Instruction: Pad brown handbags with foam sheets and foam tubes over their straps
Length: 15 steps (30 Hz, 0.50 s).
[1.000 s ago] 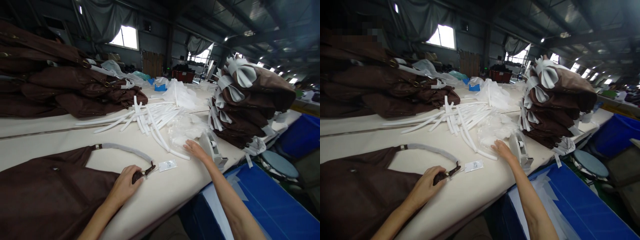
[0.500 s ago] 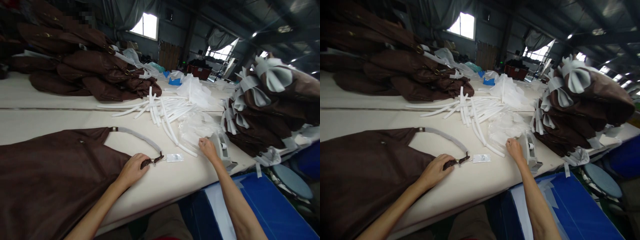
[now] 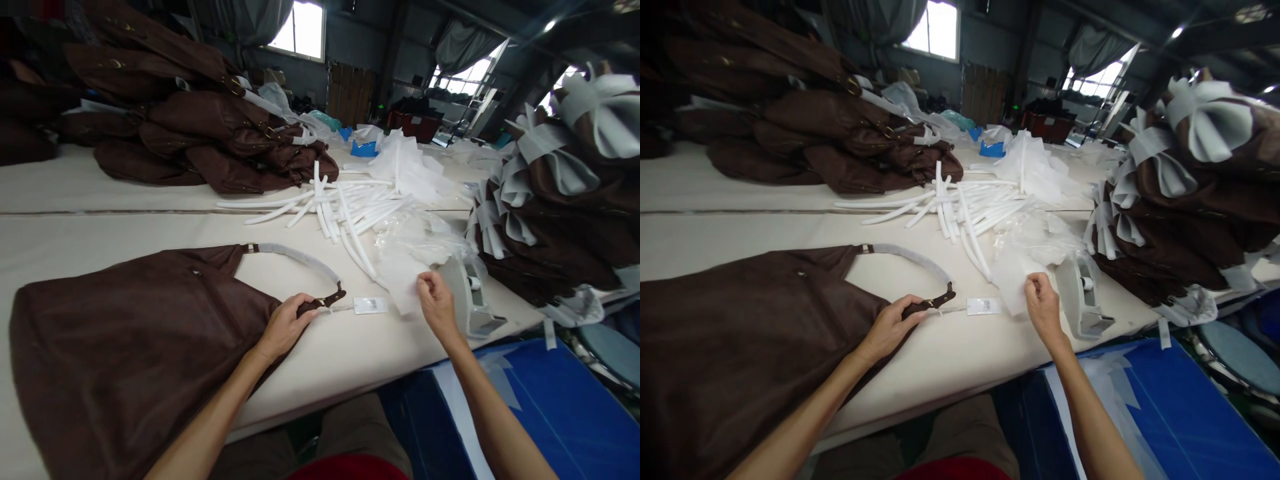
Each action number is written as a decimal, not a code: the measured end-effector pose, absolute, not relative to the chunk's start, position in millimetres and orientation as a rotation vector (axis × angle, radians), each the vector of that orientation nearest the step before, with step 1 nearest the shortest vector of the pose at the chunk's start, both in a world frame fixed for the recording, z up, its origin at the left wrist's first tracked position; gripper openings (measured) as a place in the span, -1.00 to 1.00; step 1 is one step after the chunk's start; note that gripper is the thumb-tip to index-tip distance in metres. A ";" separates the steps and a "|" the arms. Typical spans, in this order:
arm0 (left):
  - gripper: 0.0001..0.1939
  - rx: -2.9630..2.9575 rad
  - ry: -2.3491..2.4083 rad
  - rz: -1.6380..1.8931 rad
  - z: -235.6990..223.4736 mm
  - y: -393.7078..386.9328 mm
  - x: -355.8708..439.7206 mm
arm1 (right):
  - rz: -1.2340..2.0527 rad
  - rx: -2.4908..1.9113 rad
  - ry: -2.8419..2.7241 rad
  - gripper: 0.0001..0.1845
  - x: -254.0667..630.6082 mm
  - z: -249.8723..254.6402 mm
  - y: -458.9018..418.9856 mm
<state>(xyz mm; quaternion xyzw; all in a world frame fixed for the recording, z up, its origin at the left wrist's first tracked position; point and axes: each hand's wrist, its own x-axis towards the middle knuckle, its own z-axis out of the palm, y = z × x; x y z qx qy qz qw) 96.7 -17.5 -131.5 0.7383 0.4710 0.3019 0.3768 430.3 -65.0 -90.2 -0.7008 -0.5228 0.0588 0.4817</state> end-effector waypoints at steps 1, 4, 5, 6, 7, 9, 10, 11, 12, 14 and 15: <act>-0.73 1.832 1.193 0.796 -130.4 -17.5 95.7 | 0.147 -1.703 -1.346 -0.73 422.8 -93.9 -62.8; -0.71 1.691 1.151 0.861 -125.3 -17.1 93.1 | 0.244 -1.607 -1.605 -0.70 389.7 -101.5 -60.8; -0.71 1.652 1.146 0.885 -123.4 -16.7 92.2 | 0.360 -1.553 -1.715 -0.70 375.3 -101.5 -63.8; -0.71 1.614 1.144 0.907 -121.7 -16.2 91.1 | 0.528 -1.484 -1.836 -0.70 360.2 -99.8 -69.0; -0.71 1.578 1.142 0.927 -120.1 -15.5 89.9 | 0.727 -1.395 -1.958 -0.69 345.5 -96.8 -75.8; -0.70 1.519 1.128 0.963 -117.7 -14.0 87.1 | 1.093 -1.216 -2.095 -0.69 322.3 -88.9 -91.4; -0.70 1.494 1.116 0.976 -117.0 -13.5 85.5 | 1.213 -1.173 -2.085 -0.70 316.0 -85.4 -98.2; -0.70 1.469 1.099 0.986 -116.5 -13.1 83.9 | 1.282 -1.180 -2.024 -0.71 314.1 -83.0 -103.2; -0.69 1.444 1.080 0.992 -116.1 -12.9 82.4 | 1.308 -1.230 -1.922 -0.72 316.6 -81.8 -105.7; -0.68 1.396 1.049 0.999 -115.7 -13.1 79.9 | 1.233 -1.391 -1.662 -0.69 332.9 -82.8 -103.1; -0.68 1.374 1.038 1.005 -115.5 -13.4 79.1 | 1.137 -1.472 -1.550 -0.67 344.3 -84.0 -98.3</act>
